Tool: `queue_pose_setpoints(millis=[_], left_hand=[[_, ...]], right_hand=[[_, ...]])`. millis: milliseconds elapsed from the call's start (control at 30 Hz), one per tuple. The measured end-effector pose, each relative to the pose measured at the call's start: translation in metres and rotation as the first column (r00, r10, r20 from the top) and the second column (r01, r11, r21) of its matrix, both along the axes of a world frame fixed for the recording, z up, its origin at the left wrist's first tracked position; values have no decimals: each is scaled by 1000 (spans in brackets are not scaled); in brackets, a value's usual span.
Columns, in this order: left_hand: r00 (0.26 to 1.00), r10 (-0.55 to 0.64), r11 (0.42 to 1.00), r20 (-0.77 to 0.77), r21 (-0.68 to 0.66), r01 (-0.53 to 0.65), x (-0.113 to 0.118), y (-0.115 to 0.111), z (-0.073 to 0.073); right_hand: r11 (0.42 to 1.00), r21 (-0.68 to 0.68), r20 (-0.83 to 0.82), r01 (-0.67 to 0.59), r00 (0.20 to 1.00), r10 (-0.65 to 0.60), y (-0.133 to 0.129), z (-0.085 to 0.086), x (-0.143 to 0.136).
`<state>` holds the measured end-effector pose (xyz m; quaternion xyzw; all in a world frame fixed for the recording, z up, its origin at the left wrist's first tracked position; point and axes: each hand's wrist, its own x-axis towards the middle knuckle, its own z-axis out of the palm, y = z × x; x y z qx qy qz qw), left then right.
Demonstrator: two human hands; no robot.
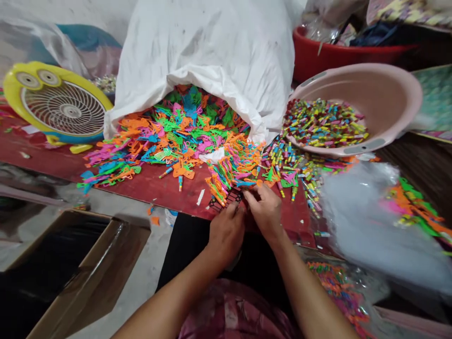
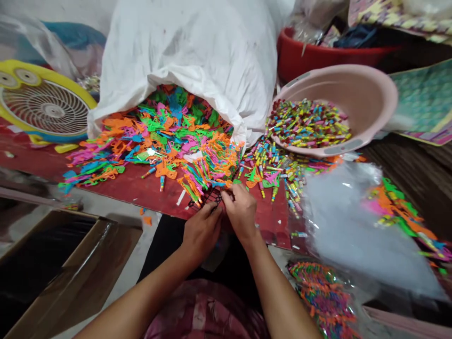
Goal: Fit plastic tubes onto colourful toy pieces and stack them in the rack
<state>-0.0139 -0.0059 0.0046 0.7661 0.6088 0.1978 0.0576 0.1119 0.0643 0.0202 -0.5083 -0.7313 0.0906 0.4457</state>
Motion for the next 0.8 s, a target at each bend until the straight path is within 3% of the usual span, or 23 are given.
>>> queue_pose_setpoints(millis=[100,433,800], left_hand=[[999,-35,998,-34,-48,34,-3,1,3],[998,-64,994,8,-90,64,-8,4,7],[998,-57,993,40,-106,61,-9,4,7]], right_hand=[[1000,25,-11,12,1000,-11,1,1,-1],[994,-103,-188,18,981,-37,-4,-7,5],[996,88,131,8,991,-19,-4,1,0]])
